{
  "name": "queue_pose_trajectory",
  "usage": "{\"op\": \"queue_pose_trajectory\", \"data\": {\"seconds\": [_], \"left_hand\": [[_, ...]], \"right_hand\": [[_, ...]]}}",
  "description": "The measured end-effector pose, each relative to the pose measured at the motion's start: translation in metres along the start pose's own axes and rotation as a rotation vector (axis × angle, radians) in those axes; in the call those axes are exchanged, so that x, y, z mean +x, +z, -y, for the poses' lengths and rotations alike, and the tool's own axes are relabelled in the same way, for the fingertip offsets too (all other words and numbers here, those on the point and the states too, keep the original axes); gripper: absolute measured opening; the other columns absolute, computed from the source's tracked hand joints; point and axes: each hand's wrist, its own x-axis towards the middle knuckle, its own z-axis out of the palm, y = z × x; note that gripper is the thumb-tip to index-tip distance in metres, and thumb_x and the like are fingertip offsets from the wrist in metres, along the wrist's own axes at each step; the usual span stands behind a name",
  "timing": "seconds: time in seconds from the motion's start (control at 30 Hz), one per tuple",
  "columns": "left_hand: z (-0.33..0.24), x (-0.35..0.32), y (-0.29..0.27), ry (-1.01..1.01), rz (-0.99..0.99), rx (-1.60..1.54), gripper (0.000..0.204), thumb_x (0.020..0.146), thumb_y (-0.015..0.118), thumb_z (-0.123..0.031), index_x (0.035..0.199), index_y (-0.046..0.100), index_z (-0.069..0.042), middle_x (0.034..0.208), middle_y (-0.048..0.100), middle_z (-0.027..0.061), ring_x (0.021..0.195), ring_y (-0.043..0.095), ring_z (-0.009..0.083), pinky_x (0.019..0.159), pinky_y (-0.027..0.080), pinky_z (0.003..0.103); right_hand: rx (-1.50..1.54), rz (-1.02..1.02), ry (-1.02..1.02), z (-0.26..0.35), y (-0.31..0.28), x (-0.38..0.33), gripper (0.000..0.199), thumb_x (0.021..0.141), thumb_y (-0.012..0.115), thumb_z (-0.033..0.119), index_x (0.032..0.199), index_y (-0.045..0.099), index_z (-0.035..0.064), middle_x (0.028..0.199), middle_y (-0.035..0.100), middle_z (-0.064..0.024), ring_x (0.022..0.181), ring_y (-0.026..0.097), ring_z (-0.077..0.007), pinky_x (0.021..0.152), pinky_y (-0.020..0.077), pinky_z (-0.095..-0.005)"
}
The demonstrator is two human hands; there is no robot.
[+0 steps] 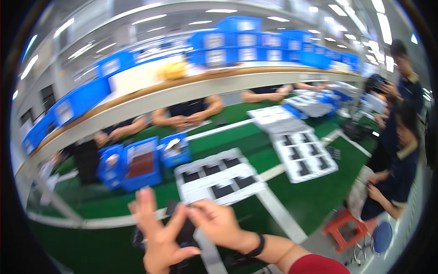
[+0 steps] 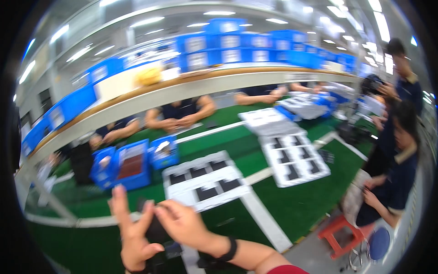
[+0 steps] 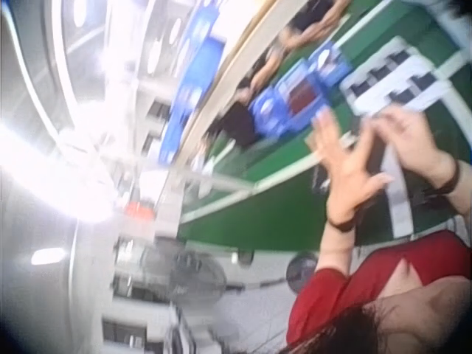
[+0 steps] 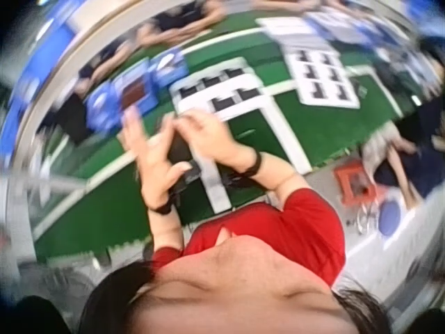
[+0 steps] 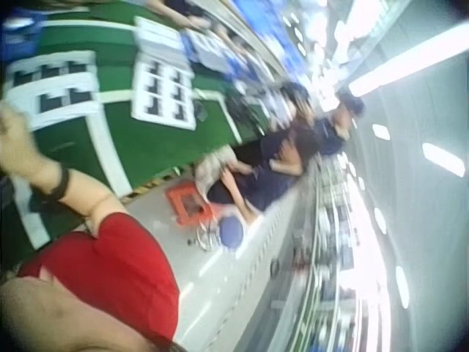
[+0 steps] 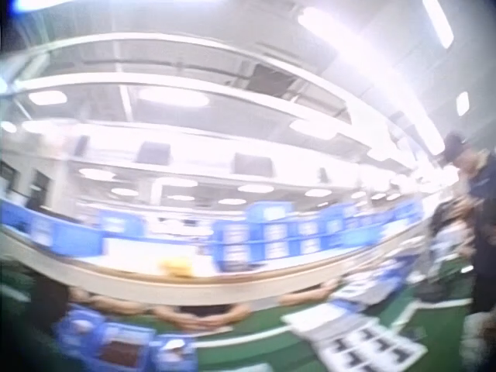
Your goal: Assembling black electronic or hardware components on a factory production line.
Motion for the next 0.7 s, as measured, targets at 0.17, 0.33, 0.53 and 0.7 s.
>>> {"op": "queue_pose_trajectory", "data": {"seconds": [0.17, 0.33, 0.53, 0.7], "left_hand": [[0.024, -0.010, -0.006, 0.177, -0.195, -0.701, 0.070, 0.075, 0.053, -0.056, 0.122, 0.047, -0.004, 0.135, 0.019, 0.0312, 0.127, 0.021, 0.0421, 0.101, 0.015, 0.049], [0.041, -0.009, -0.001, 0.089, -0.318, -0.867, 0.047, 0.078, 0.061, -0.024, 0.118, 0.048, -0.001, 0.127, 0.039, 0.0224, 0.119, 0.037, 0.0329, 0.098, 0.028, 0.042], [0.043, -0.007, 0.008, 0.249, -0.199, -0.988, 0.059, 0.069, 0.072, -0.015, 0.120, 0.046, -0.003, 0.122, 0.044, 0.0216, 0.114, 0.044, 0.0326, 0.097, 0.030, 0.044], [0.042, -0.011, 0.012, 0.269, -0.164, -1.330, 0.061, 0.067, 0.071, -0.004, 0.121, 0.043, -0.002, 0.086, 0.063, 0.0165, 0.080, 0.061, 0.0277, 0.077, 0.041, 0.040]], "right_hand": [[0.436, 0.151, 0.215, -0.001, 0.002, 0.003, 0.016, 0.088, 0.053, 0.012, 0.093, 0.057, -0.0023, 0.074, 0.056, 0.0007, 0.065, 0.047, -0.0024, 0.058, 0.0390, -0.0176], [0.707, 0.261, 0.502, 0.002, 0.012, -0.001, 0.018, 0.089, 0.050, 0.014, 0.092, 0.057, -0.0020, 0.075, 0.057, -0.0013, 0.062, 0.050, -0.0051, 0.056, 0.0392, -0.0188], [0.908, 0.515, 0.863, 0.004, 0.011, -0.001, 0.028, 0.090, 0.044, 0.025, 0.094, 0.053, -0.0003, 0.063, 0.054, -0.0062, 0.049, 0.046, -0.0132, 0.043, 0.0339, -0.0232], [1.073, 0.765, 0.963, -0.004, 0.020, -0.015, 0.037, 0.091, 0.039, 0.032, 0.097, 0.052, -0.0015, 0.057, 0.049, -0.0065, 0.046, 0.043, -0.0146, 0.042, 0.0316, -0.0230]]}}
